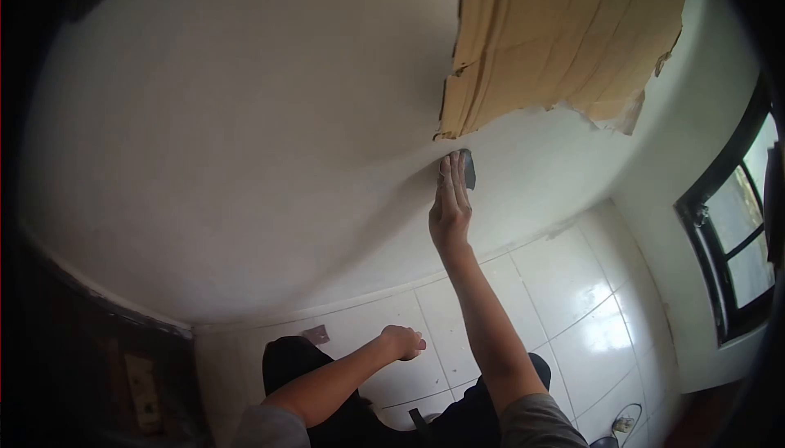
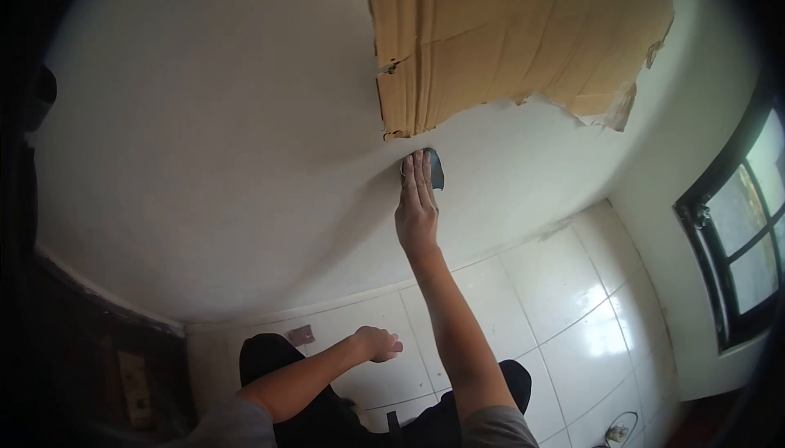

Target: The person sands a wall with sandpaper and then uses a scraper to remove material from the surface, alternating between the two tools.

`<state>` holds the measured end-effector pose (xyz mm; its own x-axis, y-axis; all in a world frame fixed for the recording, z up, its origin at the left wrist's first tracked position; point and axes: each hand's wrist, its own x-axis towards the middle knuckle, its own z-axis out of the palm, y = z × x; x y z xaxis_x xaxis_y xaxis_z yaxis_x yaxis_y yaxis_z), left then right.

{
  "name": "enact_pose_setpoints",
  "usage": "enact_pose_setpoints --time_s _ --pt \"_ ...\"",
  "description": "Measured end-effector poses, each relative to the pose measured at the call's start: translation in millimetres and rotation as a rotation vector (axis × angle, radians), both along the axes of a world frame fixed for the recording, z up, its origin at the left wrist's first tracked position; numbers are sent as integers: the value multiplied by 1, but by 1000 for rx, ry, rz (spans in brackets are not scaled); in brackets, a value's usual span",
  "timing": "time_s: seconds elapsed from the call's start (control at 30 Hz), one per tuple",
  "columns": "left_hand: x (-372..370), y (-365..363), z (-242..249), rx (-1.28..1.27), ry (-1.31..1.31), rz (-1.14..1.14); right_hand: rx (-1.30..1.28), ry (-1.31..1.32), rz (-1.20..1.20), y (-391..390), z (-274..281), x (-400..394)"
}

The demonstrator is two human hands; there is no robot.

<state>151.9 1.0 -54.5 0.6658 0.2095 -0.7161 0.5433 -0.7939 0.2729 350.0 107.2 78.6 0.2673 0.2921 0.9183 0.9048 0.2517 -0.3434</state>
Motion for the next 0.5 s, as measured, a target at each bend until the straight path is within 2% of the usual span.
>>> enact_pose_setpoints --time_s 0.13,0.2,0.3,0.43,0.5 --pt "-8 -13 118 16 -12 139 2 -28 63 -5 -5 14" --pt "-13 -15 140 18 -117 216 0 -19 90 -6 -4 16" --pt "-28 -4 121 -90 -176 283 -5 101 179 -18 -1 17" --pt "-80 4 41 287 21 96 72 137 162 -16 6 21" --pt "-103 1 29 138 130 134 39 145 110 -18 21 20"
